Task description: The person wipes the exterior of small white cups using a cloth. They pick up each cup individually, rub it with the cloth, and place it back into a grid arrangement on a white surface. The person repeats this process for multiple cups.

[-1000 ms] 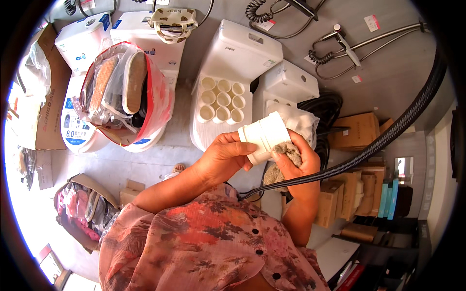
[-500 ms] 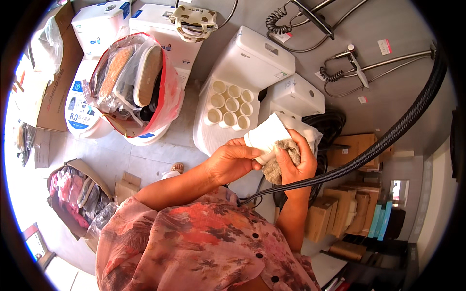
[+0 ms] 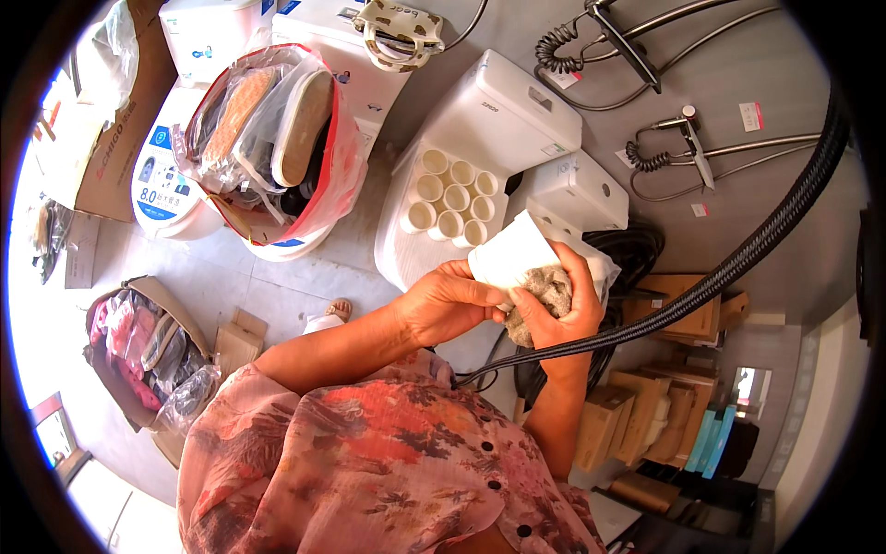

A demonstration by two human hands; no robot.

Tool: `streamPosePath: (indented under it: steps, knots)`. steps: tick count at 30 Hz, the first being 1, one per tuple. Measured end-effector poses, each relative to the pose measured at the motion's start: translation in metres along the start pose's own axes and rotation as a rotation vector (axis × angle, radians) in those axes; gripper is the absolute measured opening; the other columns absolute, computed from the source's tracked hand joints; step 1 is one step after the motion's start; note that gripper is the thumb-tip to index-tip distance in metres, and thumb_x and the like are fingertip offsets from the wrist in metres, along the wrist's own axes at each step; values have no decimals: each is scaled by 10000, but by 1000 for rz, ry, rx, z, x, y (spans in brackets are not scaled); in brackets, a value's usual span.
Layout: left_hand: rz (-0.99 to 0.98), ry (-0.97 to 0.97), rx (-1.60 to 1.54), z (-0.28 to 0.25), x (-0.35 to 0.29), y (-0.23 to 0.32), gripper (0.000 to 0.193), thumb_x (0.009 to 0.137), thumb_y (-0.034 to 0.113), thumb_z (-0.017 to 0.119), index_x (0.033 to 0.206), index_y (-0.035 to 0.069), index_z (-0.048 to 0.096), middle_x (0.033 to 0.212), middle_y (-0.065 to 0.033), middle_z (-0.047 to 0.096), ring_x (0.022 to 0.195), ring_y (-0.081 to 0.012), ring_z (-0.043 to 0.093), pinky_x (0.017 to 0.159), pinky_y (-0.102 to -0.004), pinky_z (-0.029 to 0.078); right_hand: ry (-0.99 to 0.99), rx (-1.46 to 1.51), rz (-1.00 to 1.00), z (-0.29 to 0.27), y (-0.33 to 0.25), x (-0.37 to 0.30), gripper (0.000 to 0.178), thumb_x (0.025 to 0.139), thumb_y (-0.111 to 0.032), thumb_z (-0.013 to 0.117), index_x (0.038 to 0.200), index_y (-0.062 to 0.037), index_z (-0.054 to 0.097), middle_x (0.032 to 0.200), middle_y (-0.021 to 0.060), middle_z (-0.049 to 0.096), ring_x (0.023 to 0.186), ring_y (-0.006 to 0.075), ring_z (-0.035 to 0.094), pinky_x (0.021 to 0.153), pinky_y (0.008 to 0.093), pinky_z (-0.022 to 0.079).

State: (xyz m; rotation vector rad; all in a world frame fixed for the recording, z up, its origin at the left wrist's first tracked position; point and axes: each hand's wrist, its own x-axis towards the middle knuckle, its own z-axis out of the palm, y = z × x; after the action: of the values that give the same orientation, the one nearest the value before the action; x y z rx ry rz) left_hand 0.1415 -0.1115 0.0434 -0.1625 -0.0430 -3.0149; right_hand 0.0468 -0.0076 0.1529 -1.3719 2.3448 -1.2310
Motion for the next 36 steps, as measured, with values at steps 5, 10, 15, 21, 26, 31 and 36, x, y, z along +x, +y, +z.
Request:
streamPosePath:
  steps: [5,10,15,21,26,31,36]
  knots:
    - [45,0,58,3,-1,3,320,848,-16,645,1164,38,641,1125,-78,669,996,-187,630,823,-323,506,37,166,191,5,3,0,469,783,-43,744,1202,11,542,1046,72,642,951,127,603,850,283,492]
    - [25,35,137,1,0,5,321,857,-5,632,1176,21,626,1162,-86,653,1039,-193,614,866,-331,494,71,188,194,9,7,-2,402,792,-55,738,1152,-2,565,983,45,623,892,105,583,792,258,485]
    - [44,71,134,-2,5,-4,278,894,67,624,1172,55,620,1110,-46,659,960,-131,597,778,-285,466,44,133,178,5,6,-2,362,793,-37,716,1124,17,577,978,66,635,895,117,582,797,275,485]
    - [23,189,144,-19,4,0,222,914,129,620,1123,56,625,1069,-37,659,907,-121,607,730,-278,460,8,-59,186,15,13,-4,482,750,-115,775,1159,22,559,957,148,654,860,204,647,764,325,509]
    - [12,275,109,-11,-1,6,285,910,164,638,1159,29,602,1119,-74,648,1032,-184,620,910,-352,489,1,-81,219,24,14,-5,416,745,-56,744,1121,-11,574,921,77,652,845,126,610,772,287,504]
    - [24,335,100,-11,-4,4,342,919,219,643,1191,22,582,1156,-88,632,1081,-213,611,974,-383,474,-16,-49,183,24,10,-7,401,750,-69,738,1110,0,577,891,83,657,809,125,609,749,286,504]
    - [11,362,152,-4,-9,5,396,949,285,586,1237,17,544,1193,-88,611,1106,-206,597,972,-370,473,8,-10,153,27,19,-14,376,767,-81,736,1100,12,588,874,95,660,780,127,612,724,287,504]
